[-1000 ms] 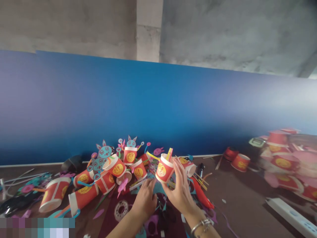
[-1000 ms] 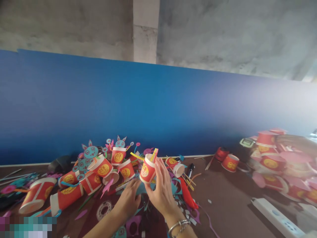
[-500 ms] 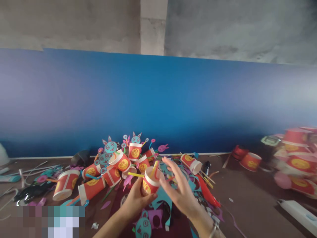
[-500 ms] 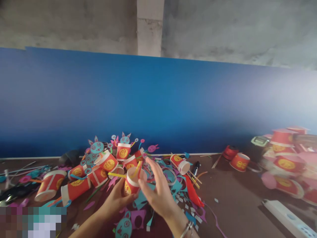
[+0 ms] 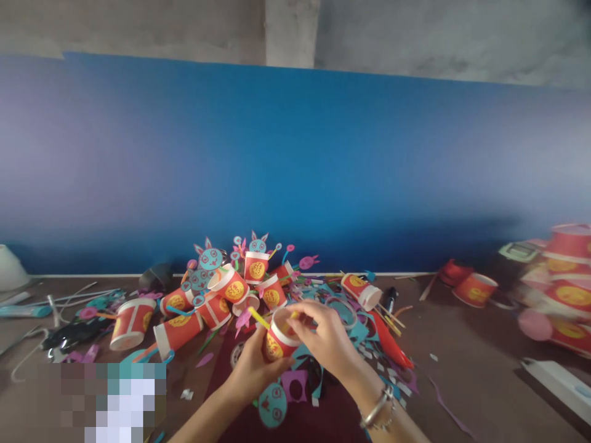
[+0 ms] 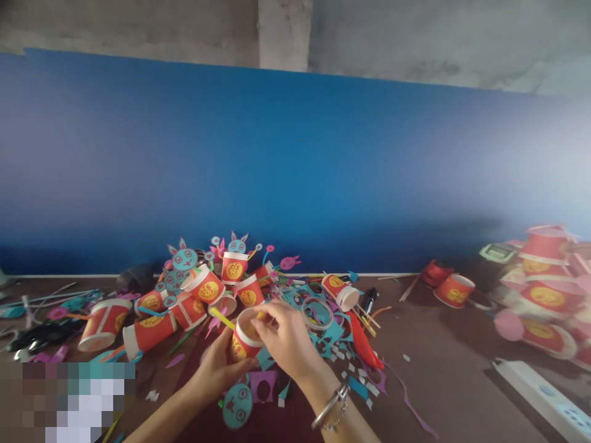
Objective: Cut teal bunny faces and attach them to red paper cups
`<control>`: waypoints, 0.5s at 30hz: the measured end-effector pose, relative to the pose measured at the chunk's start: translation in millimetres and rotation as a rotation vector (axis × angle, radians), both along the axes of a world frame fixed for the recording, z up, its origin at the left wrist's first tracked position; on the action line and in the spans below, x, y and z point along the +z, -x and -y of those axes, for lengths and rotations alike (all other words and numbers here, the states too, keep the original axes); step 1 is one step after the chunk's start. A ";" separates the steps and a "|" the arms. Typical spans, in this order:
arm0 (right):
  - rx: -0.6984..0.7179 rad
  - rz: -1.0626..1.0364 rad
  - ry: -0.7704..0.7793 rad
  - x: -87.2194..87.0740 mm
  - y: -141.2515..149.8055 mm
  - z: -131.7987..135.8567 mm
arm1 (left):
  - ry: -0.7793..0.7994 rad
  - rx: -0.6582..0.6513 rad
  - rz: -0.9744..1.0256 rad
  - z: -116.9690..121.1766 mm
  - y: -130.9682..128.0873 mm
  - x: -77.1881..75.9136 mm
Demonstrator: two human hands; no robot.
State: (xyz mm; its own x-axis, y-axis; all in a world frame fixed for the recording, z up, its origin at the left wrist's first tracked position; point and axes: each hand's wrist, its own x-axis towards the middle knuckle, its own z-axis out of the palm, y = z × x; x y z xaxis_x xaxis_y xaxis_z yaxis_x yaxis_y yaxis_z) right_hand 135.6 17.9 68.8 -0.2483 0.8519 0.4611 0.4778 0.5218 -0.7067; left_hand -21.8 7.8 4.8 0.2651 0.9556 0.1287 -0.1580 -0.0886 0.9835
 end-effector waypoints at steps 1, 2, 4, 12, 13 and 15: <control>-0.033 -0.012 -0.043 2.6 -2.1 -0.2 | 0.008 0.035 -0.007 -0.2 1.9 -0.9; -0.089 -0.040 -0.086 4.7 -4.8 -0.8 | 0.012 0.084 -0.022 0.0 4.1 -1.4; -0.239 -0.109 -0.116 5.7 -10.8 -2.6 | 0.017 0.197 -0.052 1.9 8.7 -0.9; 0.141 0.393 0.179 -46.9 -17.6 1.5 | -0.022 0.363 -0.012 24.9 17.2 -2.8; 0.159 0.466 0.211 -54.6 -17.7 2.2 | -0.024 0.360 -0.024 27.1 17.9 -6.3; 0.124 0.577 0.255 -66.9 -19.8 0.9 | -0.023 0.337 -0.059 29.6 19.2 -13.9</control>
State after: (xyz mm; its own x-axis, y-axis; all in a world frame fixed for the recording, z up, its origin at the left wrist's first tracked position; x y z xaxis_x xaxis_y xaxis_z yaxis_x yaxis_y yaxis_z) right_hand 155.4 17.0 1.9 -0.4998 0.8661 0.0105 0.7653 0.4473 -0.4628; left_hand -41.0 -21.8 -9.1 -0.0571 0.9877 0.1455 -0.0590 -0.1488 0.9871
